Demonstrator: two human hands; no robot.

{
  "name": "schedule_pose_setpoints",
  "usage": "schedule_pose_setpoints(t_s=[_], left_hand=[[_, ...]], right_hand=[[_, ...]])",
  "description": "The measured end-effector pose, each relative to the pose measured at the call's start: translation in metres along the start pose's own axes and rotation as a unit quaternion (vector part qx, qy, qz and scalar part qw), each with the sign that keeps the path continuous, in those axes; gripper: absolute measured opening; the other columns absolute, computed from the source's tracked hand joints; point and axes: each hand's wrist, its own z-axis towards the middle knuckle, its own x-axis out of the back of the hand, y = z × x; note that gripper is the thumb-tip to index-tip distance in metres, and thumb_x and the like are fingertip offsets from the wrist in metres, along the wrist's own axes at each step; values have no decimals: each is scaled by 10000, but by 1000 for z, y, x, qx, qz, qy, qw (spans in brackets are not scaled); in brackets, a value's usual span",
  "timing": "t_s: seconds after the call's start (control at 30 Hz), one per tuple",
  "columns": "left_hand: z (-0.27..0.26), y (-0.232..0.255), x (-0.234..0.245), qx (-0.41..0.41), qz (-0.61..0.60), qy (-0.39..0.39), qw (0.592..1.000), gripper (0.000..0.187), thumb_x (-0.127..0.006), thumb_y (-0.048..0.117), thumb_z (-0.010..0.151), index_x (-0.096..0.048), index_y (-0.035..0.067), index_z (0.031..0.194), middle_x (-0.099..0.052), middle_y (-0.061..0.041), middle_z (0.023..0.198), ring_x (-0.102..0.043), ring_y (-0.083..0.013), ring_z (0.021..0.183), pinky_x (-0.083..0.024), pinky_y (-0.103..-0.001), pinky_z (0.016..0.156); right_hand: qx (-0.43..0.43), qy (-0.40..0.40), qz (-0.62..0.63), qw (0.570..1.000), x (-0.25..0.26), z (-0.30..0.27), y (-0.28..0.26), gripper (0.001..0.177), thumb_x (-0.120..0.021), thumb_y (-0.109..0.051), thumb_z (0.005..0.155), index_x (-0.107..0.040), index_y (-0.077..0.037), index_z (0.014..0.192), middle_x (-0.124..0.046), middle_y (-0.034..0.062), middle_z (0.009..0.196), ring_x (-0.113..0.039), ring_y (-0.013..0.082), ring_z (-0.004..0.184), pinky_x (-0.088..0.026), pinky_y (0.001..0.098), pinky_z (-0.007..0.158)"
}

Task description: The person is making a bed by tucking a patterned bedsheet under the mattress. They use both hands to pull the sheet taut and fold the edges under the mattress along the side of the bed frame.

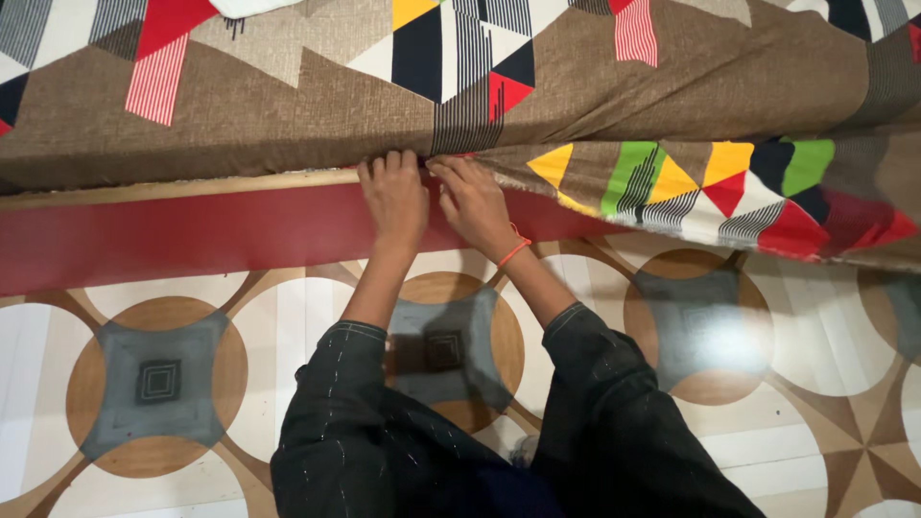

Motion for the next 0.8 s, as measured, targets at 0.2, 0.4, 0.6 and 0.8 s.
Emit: schedule_pose_setpoints(t_s=[0.2, 0.4, 0.6, 0.8], left_hand=[[-12, -2, -9, -35, 26, 65, 997, 259, -596, 124, 935, -610, 80, 1190, -605, -116, 1111, -574, -320, 1156, -373, -524, 1135], [-6, -4, 19, 6, -86, -37, 996, 329, -652, 65, 742, -644, 47, 1070, -625, -154, 1065, -583, -365, 1103, -430, -517, 1047], [18, -44, 28, 129, -387, -100, 907, 244, -581, 26, 947, -764, 100, 1089, -750, -105, 1080, -731, -285, 1045, -560, -405, 949], [8, -15, 37, 12, -293, 4, 956, 271, -599, -35, 874, -743, 46, 1088, -724, -147, 1080, -652, -361, 1057, -506, -462, 935]], right_hand=[[20, 39, -22, 999, 3, -2, -7, 330, -649, -45, 893, -679, -56, 1221, -664, 84, 1231, -612, 298, 1158, -461, 445, 1036], [-35, 58, -71, 995, -1, 0, -2, 274, -668, -59, 883, -701, -79, 1154, -663, 84, 1142, -600, 308, 1074, -461, 447, 943], [-33, 45, -85, 995, -5, 0, 7, 272, -675, -69, 859, -680, -64, 1131, -652, 94, 1142, -603, 314, 1084, -464, 450, 936], [-40, 46, -96, 993, -7, 0, 7, 231, -676, -74, 885, -664, -55, 1115, -659, 88, 1149, -616, 304, 1070, -478, 442, 938]])
